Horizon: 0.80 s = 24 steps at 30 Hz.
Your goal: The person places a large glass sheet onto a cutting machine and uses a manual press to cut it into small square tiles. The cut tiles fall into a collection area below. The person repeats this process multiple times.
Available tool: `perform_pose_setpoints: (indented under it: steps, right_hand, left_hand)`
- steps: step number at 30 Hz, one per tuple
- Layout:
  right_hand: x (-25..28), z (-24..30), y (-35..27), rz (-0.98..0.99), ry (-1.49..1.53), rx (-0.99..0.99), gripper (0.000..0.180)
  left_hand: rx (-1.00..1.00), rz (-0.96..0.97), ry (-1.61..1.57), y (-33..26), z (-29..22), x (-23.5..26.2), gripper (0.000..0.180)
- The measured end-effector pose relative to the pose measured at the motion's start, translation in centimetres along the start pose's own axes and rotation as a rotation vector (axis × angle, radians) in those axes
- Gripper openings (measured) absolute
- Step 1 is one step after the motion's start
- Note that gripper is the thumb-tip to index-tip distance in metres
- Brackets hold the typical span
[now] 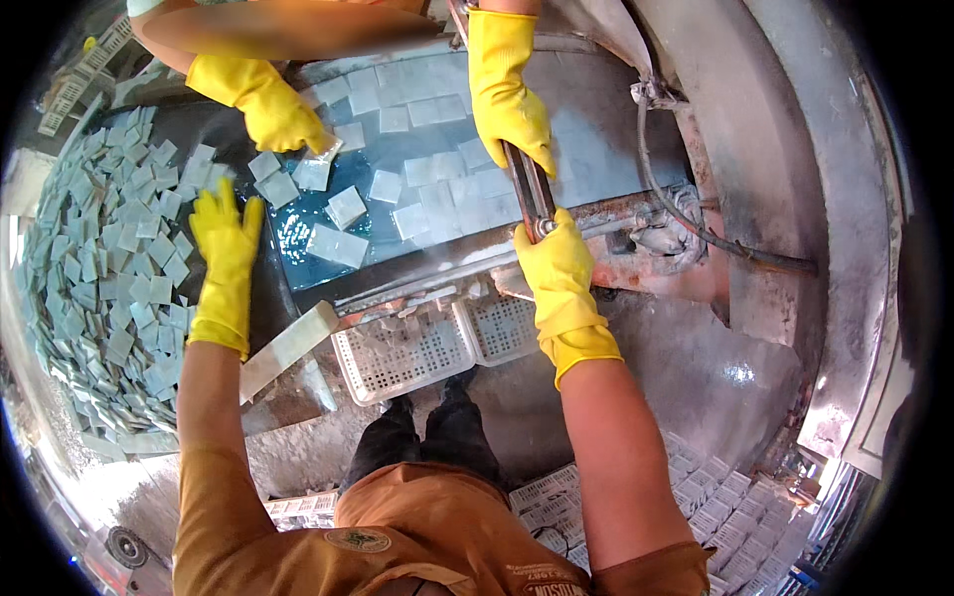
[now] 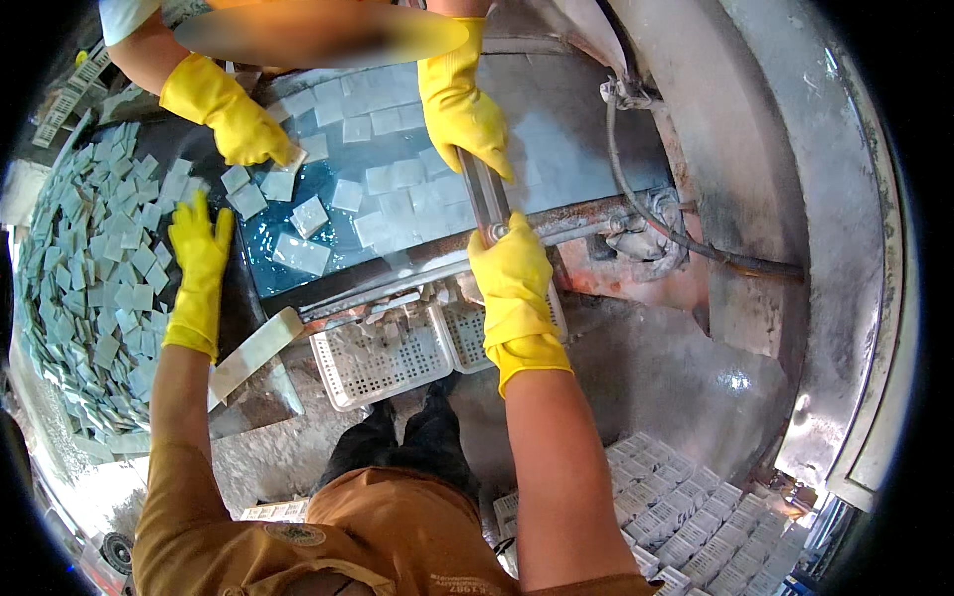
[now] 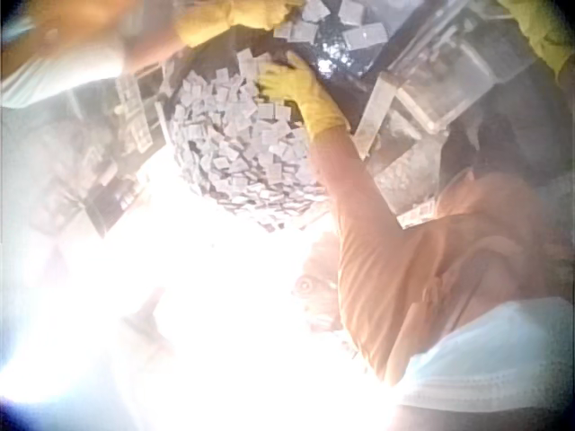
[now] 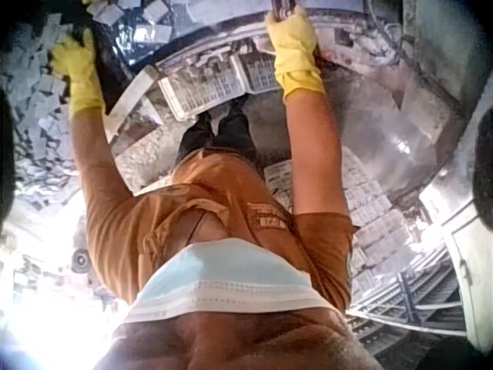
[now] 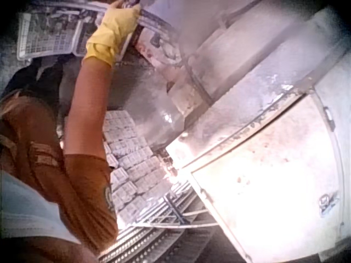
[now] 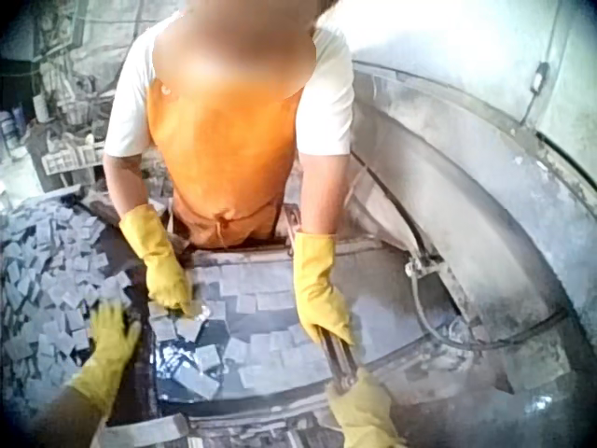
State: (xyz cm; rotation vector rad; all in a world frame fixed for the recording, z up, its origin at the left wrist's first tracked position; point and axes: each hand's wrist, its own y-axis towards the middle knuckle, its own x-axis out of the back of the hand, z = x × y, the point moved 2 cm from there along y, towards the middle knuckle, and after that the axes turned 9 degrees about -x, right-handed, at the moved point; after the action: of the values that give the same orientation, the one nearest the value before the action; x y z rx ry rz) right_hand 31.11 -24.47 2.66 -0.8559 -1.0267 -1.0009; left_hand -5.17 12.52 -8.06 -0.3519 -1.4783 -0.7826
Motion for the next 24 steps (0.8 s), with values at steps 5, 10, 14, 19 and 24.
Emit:
perform_pose_setpoints:
  steps: [5, 10, 14, 19, 24]
  right_hand:
    - [0.1, 1.3, 0.2, 0.021, -0.034, -0.005, 0.051]
    - [0.1, 1.7, -0.1, 0.049, -0.019, 0.006, 0.053]
    - [0.1, 0.2, 0.2, 0.064, -0.078, -0.078, 0.066]
    - [0.0, 0.7, -0.4, 0.0, -0.024, 0.006, 0.05]
    - [0.7, 1.2, -0.4, 0.025, -0.026, -0.011, 0.05]
  left_hand:
    - [-0.073, -0.093, -0.162, -1.6, -12.7, -1.5, 0.099]
    - [0.075, -0.02, -0.25, -0.7, -18.3, 0.8, 0.105]
    - [-0.215, -0.017, -0.486, -0.8, -15.4, 4.7, 0.082]
    - [-0.392, -0.217, -0.671, -2.2, -16.1, 9.5, 0.053]
    - [-0.58, -0.213, -0.686, 1.4, -22.5, 11.1, 0.063]
